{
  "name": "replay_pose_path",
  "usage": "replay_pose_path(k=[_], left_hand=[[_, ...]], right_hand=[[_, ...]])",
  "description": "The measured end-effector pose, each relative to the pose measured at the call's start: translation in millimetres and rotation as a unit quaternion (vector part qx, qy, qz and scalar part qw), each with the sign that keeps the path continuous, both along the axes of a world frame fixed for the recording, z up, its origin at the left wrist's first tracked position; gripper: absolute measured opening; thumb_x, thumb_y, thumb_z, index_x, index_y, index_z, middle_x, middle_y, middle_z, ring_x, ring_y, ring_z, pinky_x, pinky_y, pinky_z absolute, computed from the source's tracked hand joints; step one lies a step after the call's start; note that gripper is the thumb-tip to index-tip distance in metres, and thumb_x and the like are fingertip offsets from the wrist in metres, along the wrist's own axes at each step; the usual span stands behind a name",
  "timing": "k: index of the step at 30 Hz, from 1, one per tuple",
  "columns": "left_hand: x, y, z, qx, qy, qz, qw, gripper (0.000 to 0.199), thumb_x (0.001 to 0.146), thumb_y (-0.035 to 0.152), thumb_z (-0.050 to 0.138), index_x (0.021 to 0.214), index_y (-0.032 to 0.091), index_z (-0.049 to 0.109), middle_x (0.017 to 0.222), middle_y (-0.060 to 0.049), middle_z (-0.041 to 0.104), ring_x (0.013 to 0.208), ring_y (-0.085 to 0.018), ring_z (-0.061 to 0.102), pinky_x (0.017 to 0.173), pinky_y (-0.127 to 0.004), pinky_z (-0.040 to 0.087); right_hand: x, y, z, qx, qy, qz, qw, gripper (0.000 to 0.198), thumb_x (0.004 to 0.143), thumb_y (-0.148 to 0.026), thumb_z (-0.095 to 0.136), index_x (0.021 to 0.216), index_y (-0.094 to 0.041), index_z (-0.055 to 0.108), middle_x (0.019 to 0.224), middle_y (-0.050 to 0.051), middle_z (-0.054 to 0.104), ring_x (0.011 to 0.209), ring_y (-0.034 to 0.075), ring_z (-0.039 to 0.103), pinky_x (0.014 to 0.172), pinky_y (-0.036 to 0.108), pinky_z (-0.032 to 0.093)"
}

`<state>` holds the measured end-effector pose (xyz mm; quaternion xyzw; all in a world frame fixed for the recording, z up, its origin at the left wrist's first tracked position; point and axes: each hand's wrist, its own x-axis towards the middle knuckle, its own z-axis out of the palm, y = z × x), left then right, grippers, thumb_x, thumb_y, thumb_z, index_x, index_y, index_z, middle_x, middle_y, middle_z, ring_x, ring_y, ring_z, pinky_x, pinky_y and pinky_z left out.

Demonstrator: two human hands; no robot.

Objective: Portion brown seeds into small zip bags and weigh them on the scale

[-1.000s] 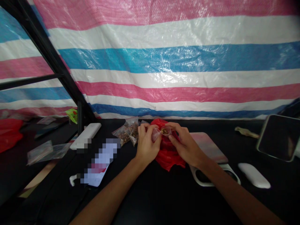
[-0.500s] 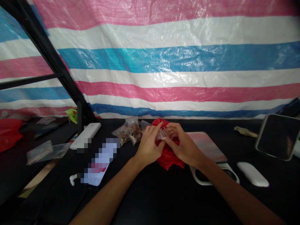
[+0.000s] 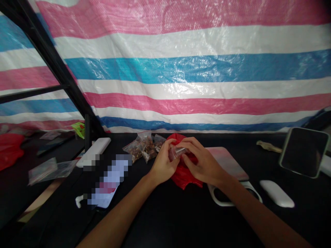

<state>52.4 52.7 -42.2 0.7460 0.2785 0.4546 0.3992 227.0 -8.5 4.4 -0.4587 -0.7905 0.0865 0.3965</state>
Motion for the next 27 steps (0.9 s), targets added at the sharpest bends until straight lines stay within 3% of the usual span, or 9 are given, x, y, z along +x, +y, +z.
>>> replay_pose_path(k=[3,14,19,23,27], left_hand=[[1.7,0.0,0.5,-0.045,-0.021,-0.023,0.999,0.048,0.085,0.015,0.068,0.129,0.021,0.049,0.114,-0.008,0.065,0.100,-0.022,0.066,0.093,-0.037,0.053],[2.5,0.1,-1.2,-0.064,-0.002,-0.032,0.997,0.032,0.093,0.028,0.066,0.123,0.021,0.057,0.114,-0.008,0.068,0.102,-0.023,0.066,0.094,-0.036,0.053],[2.5,-0.1,-2.1,-0.047,-0.004,-0.041,0.998,0.041,0.093,0.021,0.064,0.132,0.022,0.053,0.127,-0.011,0.065,0.115,-0.024,0.064,0.104,-0.040,0.051],[1.1,-0.3,-0.5,-0.048,-0.010,-0.063,0.997,0.058,0.087,0.009,0.061,0.141,0.023,0.045,0.126,-0.009,0.066,0.110,-0.023,0.067,0.102,-0.040,0.052],[-0.3,-0.7,1.6,-0.031,0.030,-0.030,0.999,0.065,0.086,0.011,0.063,0.146,0.025,0.043,0.133,-0.009,0.065,0.118,-0.025,0.066,0.108,-0.044,0.050]], right_hand=[[-1.8,-2.0,1.2,-0.008,-0.015,0.014,1.000,0.040,0.096,-0.009,0.051,0.129,-0.030,0.060,0.136,0.008,0.059,0.124,0.023,0.060,0.108,0.043,0.050],[-3.4,2.4,-7.8,-0.065,-0.008,-0.066,0.996,0.033,0.100,-0.031,0.059,0.132,-0.026,0.057,0.126,0.009,0.071,0.110,0.026,0.070,0.096,0.043,0.054],[-5.9,1.7,-6.6,-0.069,-0.016,-0.090,0.993,0.033,0.097,-0.034,0.064,0.129,-0.027,0.058,0.118,0.006,0.074,0.102,0.024,0.072,0.090,0.040,0.055],[-4.2,2.6,-6.4,-0.048,-0.033,-0.069,0.996,0.041,0.092,-0.033,0.073,0.130,-0.028,0.059,0.121,0.005,0.073,0.105,0.025,0.071,0.093,0.040,0.055],[-2.3,3.3,-6.0,-0.019,-0.032,-0.048,0.998,0.030,0.099,-0.027,0.061,0.128,-0.028,0.058,0.126,0.007,0.070,0.113,0.025,0.068,0.098,0.041,0.055]])
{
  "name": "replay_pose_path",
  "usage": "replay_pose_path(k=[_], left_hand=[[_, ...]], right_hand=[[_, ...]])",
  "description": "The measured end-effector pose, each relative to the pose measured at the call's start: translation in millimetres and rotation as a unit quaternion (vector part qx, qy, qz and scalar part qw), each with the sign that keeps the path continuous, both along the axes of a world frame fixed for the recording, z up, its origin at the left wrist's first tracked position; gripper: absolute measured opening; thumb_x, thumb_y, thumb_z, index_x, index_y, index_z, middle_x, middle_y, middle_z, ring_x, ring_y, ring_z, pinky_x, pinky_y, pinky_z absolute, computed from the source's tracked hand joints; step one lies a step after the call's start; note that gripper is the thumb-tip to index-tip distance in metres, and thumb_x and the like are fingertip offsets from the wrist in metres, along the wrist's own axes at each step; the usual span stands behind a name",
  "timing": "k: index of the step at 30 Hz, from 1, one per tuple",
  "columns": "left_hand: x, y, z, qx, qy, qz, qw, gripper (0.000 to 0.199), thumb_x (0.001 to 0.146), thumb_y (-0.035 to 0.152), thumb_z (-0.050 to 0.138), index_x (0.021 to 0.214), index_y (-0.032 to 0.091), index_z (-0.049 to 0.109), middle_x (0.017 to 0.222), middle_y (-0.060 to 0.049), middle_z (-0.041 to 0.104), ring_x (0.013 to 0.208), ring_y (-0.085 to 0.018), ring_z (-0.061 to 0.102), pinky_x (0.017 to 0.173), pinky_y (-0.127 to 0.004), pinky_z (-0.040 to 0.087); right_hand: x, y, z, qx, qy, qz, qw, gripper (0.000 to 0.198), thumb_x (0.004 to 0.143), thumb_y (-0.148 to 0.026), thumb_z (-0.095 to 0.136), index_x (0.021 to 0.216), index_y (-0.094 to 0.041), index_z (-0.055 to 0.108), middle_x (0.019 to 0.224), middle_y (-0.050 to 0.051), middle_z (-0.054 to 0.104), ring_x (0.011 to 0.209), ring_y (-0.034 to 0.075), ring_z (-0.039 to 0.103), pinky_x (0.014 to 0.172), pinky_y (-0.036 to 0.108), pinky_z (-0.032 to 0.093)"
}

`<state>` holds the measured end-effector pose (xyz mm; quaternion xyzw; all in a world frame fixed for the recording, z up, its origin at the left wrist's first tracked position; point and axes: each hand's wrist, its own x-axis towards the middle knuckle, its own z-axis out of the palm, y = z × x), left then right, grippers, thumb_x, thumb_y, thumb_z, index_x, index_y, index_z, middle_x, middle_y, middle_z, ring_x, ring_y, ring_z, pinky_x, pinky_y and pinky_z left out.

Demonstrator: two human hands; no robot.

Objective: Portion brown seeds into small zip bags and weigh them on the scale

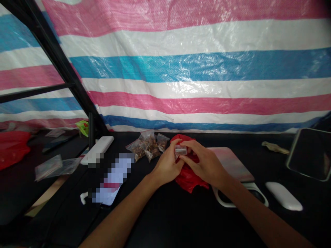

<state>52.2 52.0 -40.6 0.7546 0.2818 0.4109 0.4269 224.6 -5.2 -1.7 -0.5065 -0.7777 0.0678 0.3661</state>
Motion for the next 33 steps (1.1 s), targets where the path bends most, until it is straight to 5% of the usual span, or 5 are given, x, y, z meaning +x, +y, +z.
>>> replay_pose_path(k=[8,16,22,29,33], left_hand=[[0,-1,1.2,-0.009,0.046,0.048,0.998,0.052,0.085,0.033,0.075,0.131,0.024,0.052,0.122,-0.007,0.069,0.108,-0.025,0.068,0.098,-0.040,0.052],[-3,4,4.6,0.002,0.099,0.016,0.995,0.023,0.090,0.042,0.071,0.097,0.020,0.066,0.092,-0.003,0.071,0.081,-0.020,0.063,0.071,-0.029,0.046],[-2,3,6.3,0.023,0.071,0.033,0.997,0.027,0.086,0.035,0.074,0.108,0.022,0.066,0.101,-0.002,0.073,0.090,-0.021,0.067,0.080,-0.030,0.049],[-1,0,7.1,0.064,0.124,0.047,0.989,0.024,0.090,0.042,0.069,0.104,0.022,0.069,0.095,-0.002,0.074,0.081,-0.019,0.064,0.074,-0.029,0.046],[-3,-1,11.4,0.073,0.145,0.126,0.979,0.030,0.093,0.051,0.063,0.085,0.022,0.059,0.079,0.001,0.065,0.069,-0.016,0.058,0.066,-0.027,0.040]], right_hand=[[3,-3,4,0.031,-0.034,0.042,0.998,0.034,0.100,-0.011,0.045,0.128,-0.027,0.056,0.133,0.009,0.062,0.117,0.023,0.064,0.101,0.039,0.052],[11,-2,4,0.018,-0.018,0.006,1.000,0.023,0.097,-0.028,0.061,0.120,-0.025,0.062,0.107,0.006,0.071,0.095,0.024,0.067,0.087,0.038,0.054],[6,-2,6,0.043,-0.021,0.054,0.997,0.033,0.099,-0.014,0.050,0.127,-0.027,0.061,0.129,0.009,0.067,0.119,0.024,0.062,0.104,0.041,0.049],[11,0,2,0.049,-0.042,0.031,0.997,0.025,0.099,-0.029,0.059,0.123,-0.024,0.063,0.113,0.008,0.072,0.103,0.025,0.067,0.092,0.040,0.053],[17,1,6,0.081,-0.021,-0.029,0.996,0.026,0.104,-0.033,0.052,0.125,-0.022,0.062,0.107,0.008,0.072,0.098,0.025,0.067,0.089,0.039,0.051]])
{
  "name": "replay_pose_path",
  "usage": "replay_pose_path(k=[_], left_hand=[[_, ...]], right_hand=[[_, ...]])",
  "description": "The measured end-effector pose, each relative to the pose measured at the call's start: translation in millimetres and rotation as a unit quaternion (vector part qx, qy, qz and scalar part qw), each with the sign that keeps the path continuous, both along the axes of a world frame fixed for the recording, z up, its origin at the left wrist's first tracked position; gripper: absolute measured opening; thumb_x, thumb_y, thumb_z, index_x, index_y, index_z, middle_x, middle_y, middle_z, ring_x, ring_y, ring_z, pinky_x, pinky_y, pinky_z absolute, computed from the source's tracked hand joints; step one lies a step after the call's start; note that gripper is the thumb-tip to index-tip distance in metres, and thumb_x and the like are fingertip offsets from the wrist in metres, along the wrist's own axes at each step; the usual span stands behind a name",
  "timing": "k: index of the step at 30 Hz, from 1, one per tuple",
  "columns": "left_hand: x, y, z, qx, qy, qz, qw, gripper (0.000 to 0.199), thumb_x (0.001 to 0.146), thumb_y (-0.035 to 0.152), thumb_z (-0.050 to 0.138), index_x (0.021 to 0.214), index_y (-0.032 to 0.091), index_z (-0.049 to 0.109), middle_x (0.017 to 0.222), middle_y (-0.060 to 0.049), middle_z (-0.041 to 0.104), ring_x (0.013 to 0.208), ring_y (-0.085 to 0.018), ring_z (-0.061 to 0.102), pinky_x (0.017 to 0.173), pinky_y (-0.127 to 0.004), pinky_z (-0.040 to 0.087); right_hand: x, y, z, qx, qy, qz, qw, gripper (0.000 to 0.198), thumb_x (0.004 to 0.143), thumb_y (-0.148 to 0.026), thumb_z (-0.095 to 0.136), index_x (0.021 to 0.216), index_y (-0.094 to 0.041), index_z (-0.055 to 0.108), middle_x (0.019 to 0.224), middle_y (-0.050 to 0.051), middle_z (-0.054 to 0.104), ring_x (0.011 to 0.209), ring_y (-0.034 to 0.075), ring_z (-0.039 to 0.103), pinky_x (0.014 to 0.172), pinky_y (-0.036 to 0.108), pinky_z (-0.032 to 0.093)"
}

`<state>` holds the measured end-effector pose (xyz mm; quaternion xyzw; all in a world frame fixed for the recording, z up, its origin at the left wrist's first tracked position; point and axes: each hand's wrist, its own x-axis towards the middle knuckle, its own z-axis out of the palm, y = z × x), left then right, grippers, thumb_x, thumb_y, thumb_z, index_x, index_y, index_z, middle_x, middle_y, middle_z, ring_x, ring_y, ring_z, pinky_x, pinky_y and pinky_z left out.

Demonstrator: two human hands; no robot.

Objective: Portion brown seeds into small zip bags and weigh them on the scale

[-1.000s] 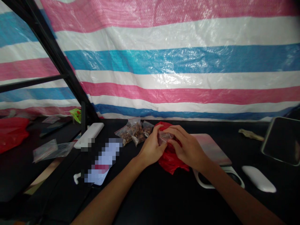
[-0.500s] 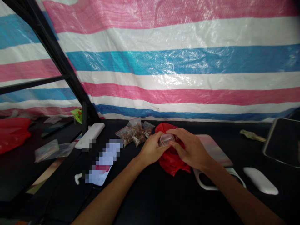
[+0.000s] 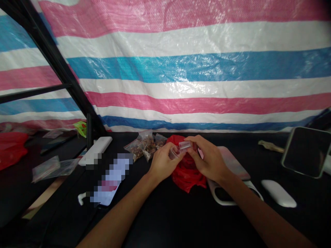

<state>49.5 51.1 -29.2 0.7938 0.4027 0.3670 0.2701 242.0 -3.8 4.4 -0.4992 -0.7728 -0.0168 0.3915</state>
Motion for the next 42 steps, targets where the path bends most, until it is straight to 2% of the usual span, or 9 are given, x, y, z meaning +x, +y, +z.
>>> replay_pose_path(k=[4,7,12,18,25,30,33,38,42], left_hand=[[-2,0,3.7,0.024,0.032,0.124,0.991,0.025,0.096,0.046,0.059,0.089,0.024,0.050,0.085,-0.001,0.063,0.075,-0.020,0.062,0.068,-0.030,0.040],[-2,-2,3.5,-0.001,0.052,0.160,0.986,0.026,0.092,0.045,0.063,0.096,0.025,0.047,0.091,-0.004,0.063,0.079,-0.024,0.065,0.069,-0.033,0.040],[0,1,-5.1,-0.056,-0.009,0.097,0.994,0.030,0.081,0.025,0.071,0.097,0.024,0.045,0.091,-0.004,0.062,0.082,-0.024,0.065,0.073,-0.033,0.043],[3,8,-11.8,-0.093,-0.113,0.080,0.986,0.035,0.072,0.007,0.065,0.096,0.024,0.046,0.088,0.000,0.062,0.079,-0.018,0.062,0.072,-0.029,0.043],[3,9,-7.1,-0.092,-0.142,0.107,0.980,0.032,0.074,0.004,0.061,0.094,0.023,0.045,0.081,0.003,0.059,0.071,-0.015,0.059,0.070,-0.028,0.043],[6,13,-16.7,-0.114,-0.191,0.069,0.972,0.033,0.074,0.003,0.060,0.097,0.023,0.047,0.086,0.002,0.061,0.074,-0.016,0.062,0.071,-0.028,0.046],[5,15,-19.0,-0.128,-0.222,0.053,0.965,0.033,0.075,0.002,0.059,0.098,0.023,0.046,0.085,0.002,0.061,0.072,-0.015,0.061,0.069,-0.027,0.047],[-1,16,-14.4,-0.083,-0.203,0.110,0.969,0.028,0.080,0.006,0.063,0.096,0.023,0.047,0.086,0.001,0.060,0.078,-0.016,0.060,0.077,-0.029,0.049],[-1,16,-14.3,-0.087,-0.205,0.091,0.971,0.024,0.084,0.008,0.058,0.096,0.024,0.045,0.088,0.001,0.059,0.081,-0.016,0.059,0.080,-0.030,0.049]], right_hand=[[7,1,6,-0.028,-0.073,-0.057,0.995,0.024,0.101,-0.024,0.053,0.121,-0.023,0.065,0.113,0.008,0.073,0.105,0.026,0.065,0.091,0.041,0.046],[11,3,5,-0.063,-0.159,-0.089,0.981,0.030,0.091,-0.011,0.054,0.115,-0.021,0.068,0.110,0.008,0.074,0.105,0.027,0.063,0.092,0.041,0.043],[16,3,-2,-0.092,-0.225,-0.139,0.960,0.043,0.075,0.001,0.053,0.109,-0.021,0.071,0.104,0.007,0.075,0.101,0.027,0.062,0.087,0.040,0.038],[11,3,-5,-0.101,-0.243,-0.153,0.953,0.033,0.084,-0.005,0.055,0.111,-0.019,0.068,0.107,0.010,0.074,0.101,0.028,0.060,0.085,0.040,0.037],[8,5,-12,-0.117,-0.246,-0.111,0.956,0.035,0.088,-0.006,0.056,0.117,-0.020,0.070,0.113,0.009,0.072,0.106,0.029,0.056,0.088,0.042,0.037],[7,5,-17,-0.104,-0.211,-0.079,0.969,0.034,0.091,-0.011,0.060,0.121,-0.024,0.070,0.120,0.007,0.072,0.109,0.029,0.053,0.091,0.043,0.036],[5,7,-15,-0.107,-0.158,-0.085,0.978,0.033,0.089,-0.010,0.062,0.117,-0.026,0.070,0.117,0.004,0.074,0.108,0.028,0.055,0.091,0.043,0.036],[3,8,-5,-0.076,-0.083,-0.094,0.989,0.032,0.091,-0.013,0.061,0.120,-0.025,0.066,0.116,0.004,0.075,0.109,0.027,0.058,0.091,0.043,0.037],[-3,4,-3,-0.080,-0.093,-0.060,0.991,0.036,0.088,-0.011,0.061,0.122,-0.024,0.067,0.118,0.005,0.075,0.111,0.026,0.058,0.095,0.042,0.037]])
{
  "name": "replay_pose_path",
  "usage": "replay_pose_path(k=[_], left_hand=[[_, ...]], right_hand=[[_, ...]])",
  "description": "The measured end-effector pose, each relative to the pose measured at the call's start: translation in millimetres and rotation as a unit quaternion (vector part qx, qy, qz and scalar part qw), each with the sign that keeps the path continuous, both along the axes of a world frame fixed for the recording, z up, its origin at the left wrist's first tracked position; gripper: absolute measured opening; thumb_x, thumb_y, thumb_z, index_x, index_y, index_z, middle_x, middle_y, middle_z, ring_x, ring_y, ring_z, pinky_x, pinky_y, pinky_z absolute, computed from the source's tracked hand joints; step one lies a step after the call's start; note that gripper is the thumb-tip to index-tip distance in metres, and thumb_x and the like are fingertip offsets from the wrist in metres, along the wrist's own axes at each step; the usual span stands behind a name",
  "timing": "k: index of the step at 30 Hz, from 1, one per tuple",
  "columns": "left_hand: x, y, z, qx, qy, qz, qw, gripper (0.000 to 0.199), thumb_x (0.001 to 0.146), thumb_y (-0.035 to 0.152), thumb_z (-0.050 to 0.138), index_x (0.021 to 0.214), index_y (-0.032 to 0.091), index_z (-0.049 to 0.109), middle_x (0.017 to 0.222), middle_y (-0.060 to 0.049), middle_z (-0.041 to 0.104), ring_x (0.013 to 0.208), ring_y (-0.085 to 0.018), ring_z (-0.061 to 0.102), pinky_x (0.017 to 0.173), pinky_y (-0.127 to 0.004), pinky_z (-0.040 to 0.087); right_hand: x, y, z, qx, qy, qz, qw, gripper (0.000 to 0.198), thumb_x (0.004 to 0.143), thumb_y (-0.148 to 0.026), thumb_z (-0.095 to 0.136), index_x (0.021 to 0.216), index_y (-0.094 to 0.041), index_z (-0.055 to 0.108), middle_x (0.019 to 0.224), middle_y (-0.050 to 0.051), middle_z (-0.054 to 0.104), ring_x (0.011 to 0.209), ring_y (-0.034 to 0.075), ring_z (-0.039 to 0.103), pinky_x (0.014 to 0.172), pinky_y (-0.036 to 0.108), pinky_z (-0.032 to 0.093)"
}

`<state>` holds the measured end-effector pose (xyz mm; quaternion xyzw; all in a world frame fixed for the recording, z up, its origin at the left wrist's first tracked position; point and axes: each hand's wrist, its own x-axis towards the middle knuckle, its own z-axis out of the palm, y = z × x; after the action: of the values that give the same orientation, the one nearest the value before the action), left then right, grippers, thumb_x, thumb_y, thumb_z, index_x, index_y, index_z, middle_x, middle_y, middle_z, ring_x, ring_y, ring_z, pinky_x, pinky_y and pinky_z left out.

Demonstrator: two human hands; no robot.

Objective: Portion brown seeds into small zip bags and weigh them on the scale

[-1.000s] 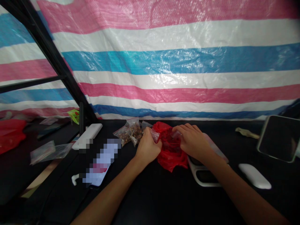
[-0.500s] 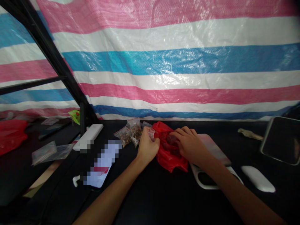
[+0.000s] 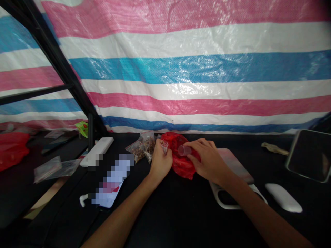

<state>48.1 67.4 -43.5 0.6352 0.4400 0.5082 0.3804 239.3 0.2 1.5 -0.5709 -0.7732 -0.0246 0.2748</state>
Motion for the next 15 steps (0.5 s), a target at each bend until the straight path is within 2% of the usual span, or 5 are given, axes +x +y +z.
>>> replay_pose_path(k=[8,15], left_hand=[[4.2,-1.0,0.3,-0.029,-0.053,-0.039,0.997,0.024,0.083,0.006,0.049,0.096,0.024,0.042,0.087,0.002,0.057,0.081,-0.015,0.057,0.079,-0.028,0.048],[9.0,-2.6,-1.0,-0.126,-0.129,-0.074,0.981,0.024,0.077,0.013,0.050,0.096,0.024,0.044,0.087,0.002,0.056,0.074,-0.015,0.056,0.070,-0.027,0.049]], right_hand=[[-6.3,-2.9,-6.8,-0.038,-0.047,-0.002,0.998,0.032,0.088,-0.010,0.061,0.114,-0.024,0.072,0.113,0.005,0.075,0.110,0.026,0.058,0.094,0.042,0.034],[-6.9,-3.7,-9.9,-0.052,-0.070,-0.024,0.996,0.031,0.087,-0.012,0.062,0.116,-0.021,0.072,0.110,0.007,0.076,0.109,0.028,0.059,0.095,0.043,0.032]])
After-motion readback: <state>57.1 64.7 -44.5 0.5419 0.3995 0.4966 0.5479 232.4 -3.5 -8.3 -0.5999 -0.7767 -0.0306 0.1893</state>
